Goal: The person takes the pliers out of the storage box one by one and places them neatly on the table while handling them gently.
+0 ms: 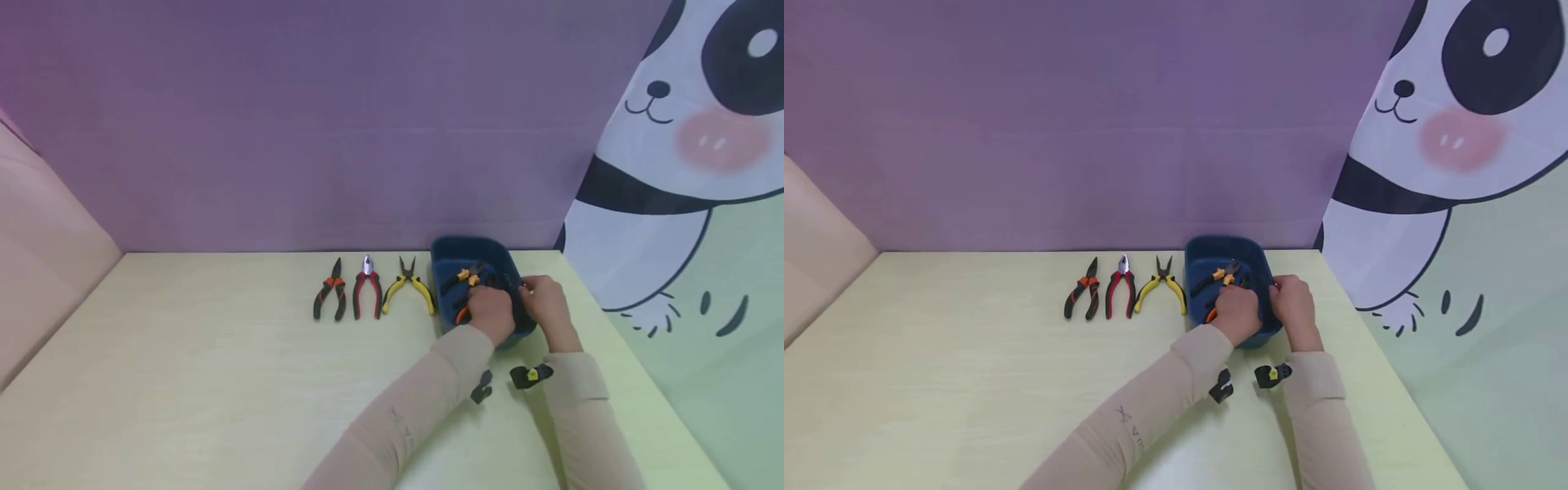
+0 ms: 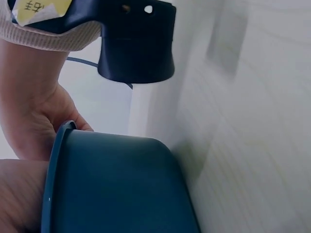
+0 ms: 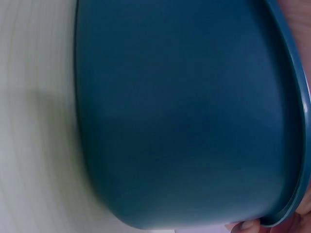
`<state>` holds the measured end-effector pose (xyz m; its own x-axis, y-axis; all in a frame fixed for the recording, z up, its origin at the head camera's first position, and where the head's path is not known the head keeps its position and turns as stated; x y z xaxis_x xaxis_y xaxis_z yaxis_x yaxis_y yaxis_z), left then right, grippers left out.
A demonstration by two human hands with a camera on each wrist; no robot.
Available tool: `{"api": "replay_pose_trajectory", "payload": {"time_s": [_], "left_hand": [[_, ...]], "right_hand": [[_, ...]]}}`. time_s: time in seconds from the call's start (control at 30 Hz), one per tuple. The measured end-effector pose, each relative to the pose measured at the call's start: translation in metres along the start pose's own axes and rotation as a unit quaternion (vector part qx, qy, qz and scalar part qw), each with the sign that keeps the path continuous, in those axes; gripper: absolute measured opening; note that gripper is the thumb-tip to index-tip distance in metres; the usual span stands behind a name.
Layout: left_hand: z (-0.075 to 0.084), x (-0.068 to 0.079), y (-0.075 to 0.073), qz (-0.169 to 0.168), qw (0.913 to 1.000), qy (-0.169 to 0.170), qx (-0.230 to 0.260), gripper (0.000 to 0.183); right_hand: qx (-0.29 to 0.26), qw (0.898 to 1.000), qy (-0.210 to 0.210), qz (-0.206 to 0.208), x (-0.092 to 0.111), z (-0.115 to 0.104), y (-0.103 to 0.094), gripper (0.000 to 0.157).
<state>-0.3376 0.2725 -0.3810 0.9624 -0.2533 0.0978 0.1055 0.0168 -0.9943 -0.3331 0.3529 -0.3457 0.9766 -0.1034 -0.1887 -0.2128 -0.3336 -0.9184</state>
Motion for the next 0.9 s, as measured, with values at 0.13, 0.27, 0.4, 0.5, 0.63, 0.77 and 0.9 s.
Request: {"api": "replay_pose_trajectory", "payload": {"time_s": [0.13,0.27,0.4,0.5,0.63,0.77,0.9], "left_hand": [[0.0000,-0.0017,0.0009,0.001,1.0000,0.001,-0.009,0.029],[0.0000,-0.0037,0.0030,-0.001,0.9997,-0.006,-0.023,0.029],[0.0018,-0.0059,0.0050,-0.005,0.9994,-0.018,-0.030,0.028],[0.0035,-0.0072,0.0058,0.000,0.9990,-0.026,-0.037,0.027],[0.0043,-0.0082,0.0067,0.004,0.9983,-0.037,-0.045,0.026],[0.0055,-0.0088,0.0070,0.006,0.9980,-0.039,-0.048,0.024],[0.0091,-0.0091,0.0076,0.003,0.9977,-0.038,-0.056,0.025]], "right_hand": [[0.001,1.000,0.004,-0.007,-0.0009,-0.0013,0.0019,0.027],[0.002,1.000,0.002,-0.009,-0.0012,-0.0027,0.0033,0.028],[0.003,1.000,-0.002,-0.001,-0.0003,-0.0037,0.0018,0.028],[0.001,1.000,-0.006,0.006,0.0002,-0.0040,0.0006,0.027],[0.000,1.000,-0.011,0.008,0.0000,-0.0044,0.0007,0.025],[0.001,1.000,-0.010,0.010,0.0001,-0.0038,0.0002,0.025],[0.000,1.000,-0.006,0.008,0.0005,-0.0019,-0.0003,0.027]]}}
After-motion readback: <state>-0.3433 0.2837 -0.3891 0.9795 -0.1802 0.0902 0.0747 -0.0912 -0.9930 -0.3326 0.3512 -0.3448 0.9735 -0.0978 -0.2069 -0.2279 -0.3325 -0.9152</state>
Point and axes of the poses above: each hand's wrist, its own x-axis away from the middle knuckle, its own y-axis out of the palm, z = x × y, the point moved 9 cm from there along -x, towards the middle knuckle, and after that the axes turned 2 degrees about x, right-handed, at the moved point
